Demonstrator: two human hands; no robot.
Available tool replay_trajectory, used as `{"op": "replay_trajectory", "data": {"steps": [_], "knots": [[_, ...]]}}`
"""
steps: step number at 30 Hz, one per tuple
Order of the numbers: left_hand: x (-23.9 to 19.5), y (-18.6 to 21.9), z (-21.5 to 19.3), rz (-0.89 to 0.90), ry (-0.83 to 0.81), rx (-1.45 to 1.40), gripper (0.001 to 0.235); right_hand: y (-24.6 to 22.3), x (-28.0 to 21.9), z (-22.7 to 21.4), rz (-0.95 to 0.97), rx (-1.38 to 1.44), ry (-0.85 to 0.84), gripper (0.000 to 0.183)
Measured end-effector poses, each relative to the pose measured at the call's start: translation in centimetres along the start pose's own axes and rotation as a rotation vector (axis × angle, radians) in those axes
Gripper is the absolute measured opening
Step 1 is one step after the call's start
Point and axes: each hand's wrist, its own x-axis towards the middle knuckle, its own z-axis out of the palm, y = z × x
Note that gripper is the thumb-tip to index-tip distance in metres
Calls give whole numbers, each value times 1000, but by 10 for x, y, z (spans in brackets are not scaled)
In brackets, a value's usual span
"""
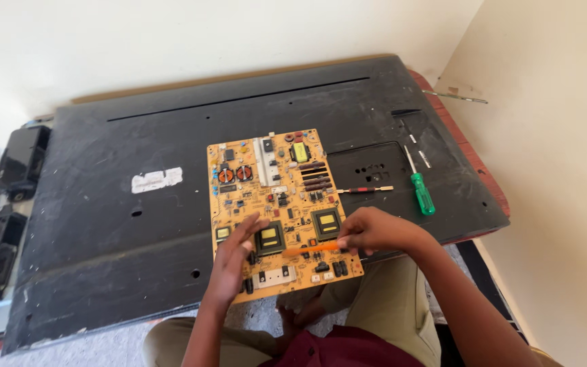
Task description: The person cleans a circuit board by brushing its surface with a toothbrush, then flips it over and uses a screwdriver to scrape the back side. The board is placed on a black work surface.
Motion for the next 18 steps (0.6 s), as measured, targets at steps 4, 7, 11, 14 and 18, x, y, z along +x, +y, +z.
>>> {"op": "replay_trajectory", "data": {"steps": [4, 7, 11, 14, 18], "knots": [[4, 3, -4, 64, 19, 39, 67, -8, 26, 11, -44, 16, -182, 24], [2, 2, 0, 36, 55, 39, 67, -8, 47, 23, -101, 55, -127, 28], [2, 3, 0, 57, 101, 6, 65, 3, 29, 11, 48, -14, -100, 28], [1, 0, 2, 85, 104, 15, 62, 19, 2, -12, 142, -1, -72, 30], [0, -8, 11, 53, 67, 14, 59, 18, 21, 3, 0, -152, -116, 33]]}}
